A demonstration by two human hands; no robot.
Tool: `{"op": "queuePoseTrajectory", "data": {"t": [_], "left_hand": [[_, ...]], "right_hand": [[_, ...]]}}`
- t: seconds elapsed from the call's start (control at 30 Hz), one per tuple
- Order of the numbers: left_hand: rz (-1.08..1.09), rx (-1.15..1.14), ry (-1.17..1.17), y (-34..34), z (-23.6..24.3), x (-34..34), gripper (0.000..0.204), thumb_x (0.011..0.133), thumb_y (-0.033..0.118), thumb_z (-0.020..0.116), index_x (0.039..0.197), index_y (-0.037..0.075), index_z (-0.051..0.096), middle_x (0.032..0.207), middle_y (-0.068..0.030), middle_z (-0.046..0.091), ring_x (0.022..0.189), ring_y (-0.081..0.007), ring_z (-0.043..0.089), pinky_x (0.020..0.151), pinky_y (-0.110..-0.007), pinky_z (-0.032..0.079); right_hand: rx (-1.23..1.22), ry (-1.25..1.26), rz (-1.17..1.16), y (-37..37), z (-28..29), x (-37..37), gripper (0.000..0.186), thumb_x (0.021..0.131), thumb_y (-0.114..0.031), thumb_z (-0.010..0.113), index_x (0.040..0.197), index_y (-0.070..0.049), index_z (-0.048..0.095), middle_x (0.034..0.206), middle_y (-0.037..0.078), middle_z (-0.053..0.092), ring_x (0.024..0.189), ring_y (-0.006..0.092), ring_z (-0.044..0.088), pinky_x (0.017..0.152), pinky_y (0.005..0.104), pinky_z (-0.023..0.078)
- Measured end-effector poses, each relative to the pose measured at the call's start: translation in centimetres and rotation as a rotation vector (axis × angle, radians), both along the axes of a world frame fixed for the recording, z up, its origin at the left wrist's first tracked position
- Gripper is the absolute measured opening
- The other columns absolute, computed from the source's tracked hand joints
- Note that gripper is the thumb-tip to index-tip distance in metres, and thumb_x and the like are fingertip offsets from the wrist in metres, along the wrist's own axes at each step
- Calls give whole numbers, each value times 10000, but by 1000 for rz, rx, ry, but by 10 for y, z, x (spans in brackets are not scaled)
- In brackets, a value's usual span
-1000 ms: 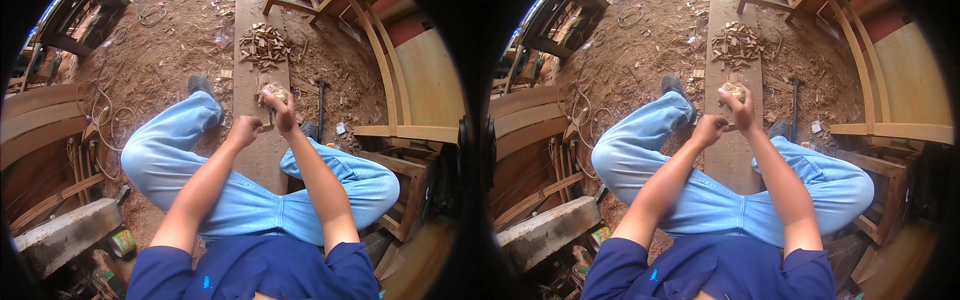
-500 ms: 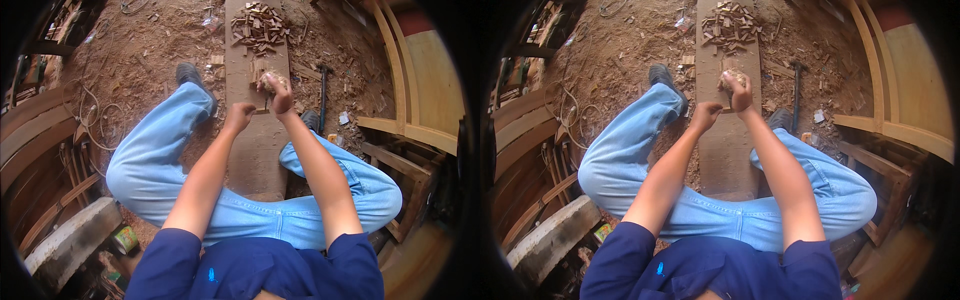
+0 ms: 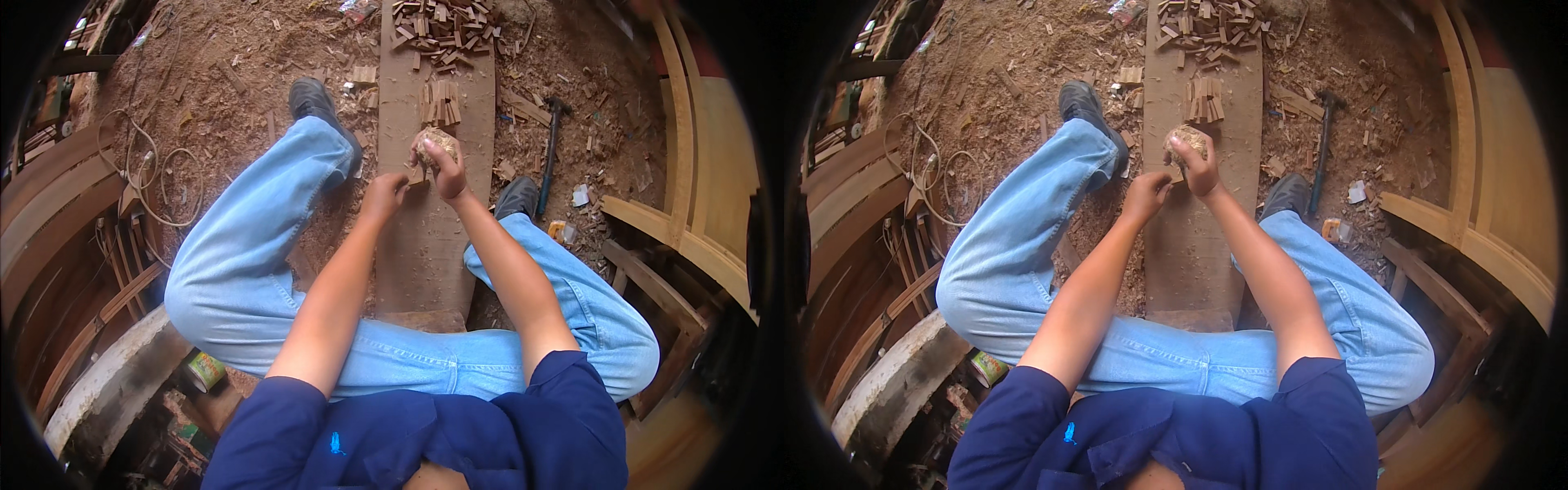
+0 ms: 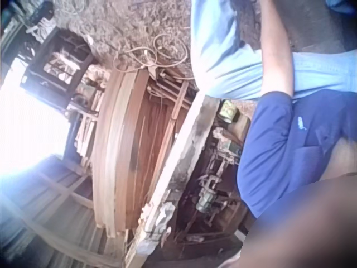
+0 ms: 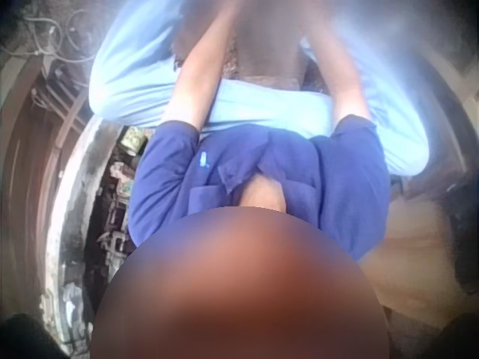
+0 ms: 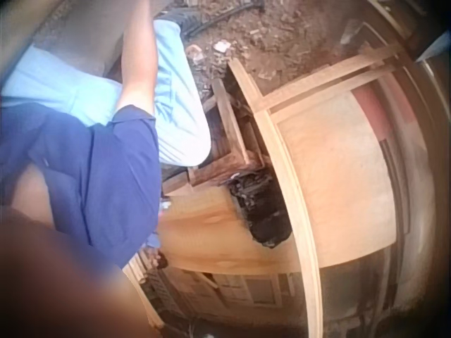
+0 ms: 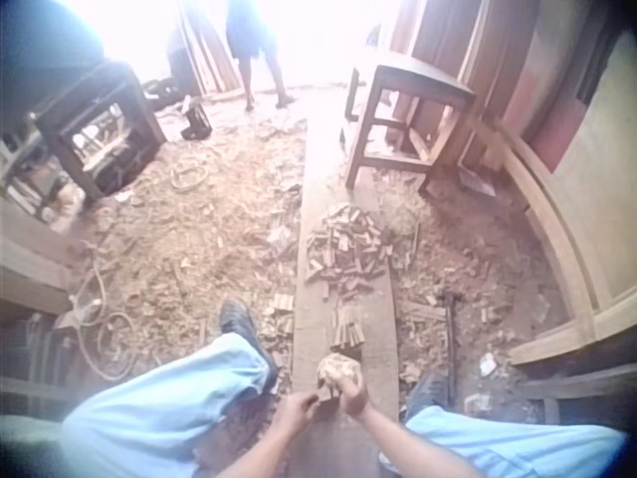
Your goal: The person sits on the floor and uses a chisel to carve a small piece of wood, repeatedly striking it to produce wood shavings. The person occasionally pauses to inspect the carved piece and adjust their grip.
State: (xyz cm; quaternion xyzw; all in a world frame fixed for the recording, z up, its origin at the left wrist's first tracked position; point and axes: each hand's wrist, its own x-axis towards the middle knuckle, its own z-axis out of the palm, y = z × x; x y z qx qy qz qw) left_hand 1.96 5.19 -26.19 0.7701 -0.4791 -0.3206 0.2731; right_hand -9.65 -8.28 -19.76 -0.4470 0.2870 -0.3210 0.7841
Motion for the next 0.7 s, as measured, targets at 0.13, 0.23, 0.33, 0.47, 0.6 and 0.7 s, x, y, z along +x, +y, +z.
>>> {"op": "queuePoseTrajectory", "data": {"t": [0.13,0.23,0.33,0.47,0.6,0.7], "left_hand": [[-61,59,-105,-2,3,-4,196,867,159,745,1045,77,759,980,-159,739,940,-366,707,827,-453,555],[-68,91,-128,-7,3,-6,167,859,170,732,1010,106,764,964,-151,732,936,-380,695,826,-471,549],[-88,112,-138,-13,1,-4,179,839,134,735,1014,114,765,996,-144,735,949,-382,693,824,-468,547],[-121,45,-152,-17,-3,0,146,822,105,721,965,105,749,961,-148,721,929,-386,688,802,-480,538],[-162,75,-150,-17,-10,-1,123,814,96,712,935,90,733,915,-142,707,902,-386,683,792,-484,533],[-137,97,-138,-16,-14,-2,105,810,100,712,912,76,723,912,-131,703,908,-376,682,798,-478,540]], "right_hand": [[-20,0,0,0,-5,3,348,956,-326,534,913,9,616,797,93,616,759,173,594,736,320,482],[6,-28,31,-5,-7,3,345,956,-331,527,921,2,610,796,91,609,755,177,591,727,324,484],[62,-56,60,-11,-8,0,343,951,-344,529,949,-9,605,810,89,603,754,182,588,720,326,483],[111,-54,44,-14,-7,-2,345,941,-358,536,986,-22,598,831,89,601,754,183,584,703,323,476],[108,-85,17,-13,-6,-3,304,937,-302,537,925,-9,615,778,69,603,717,157,573,663,306,472],[49,-71,73,-12,-6,-4,323,929,-339,535,975,-25,596,827,92,602,754,177,581,684,318,472]]}}
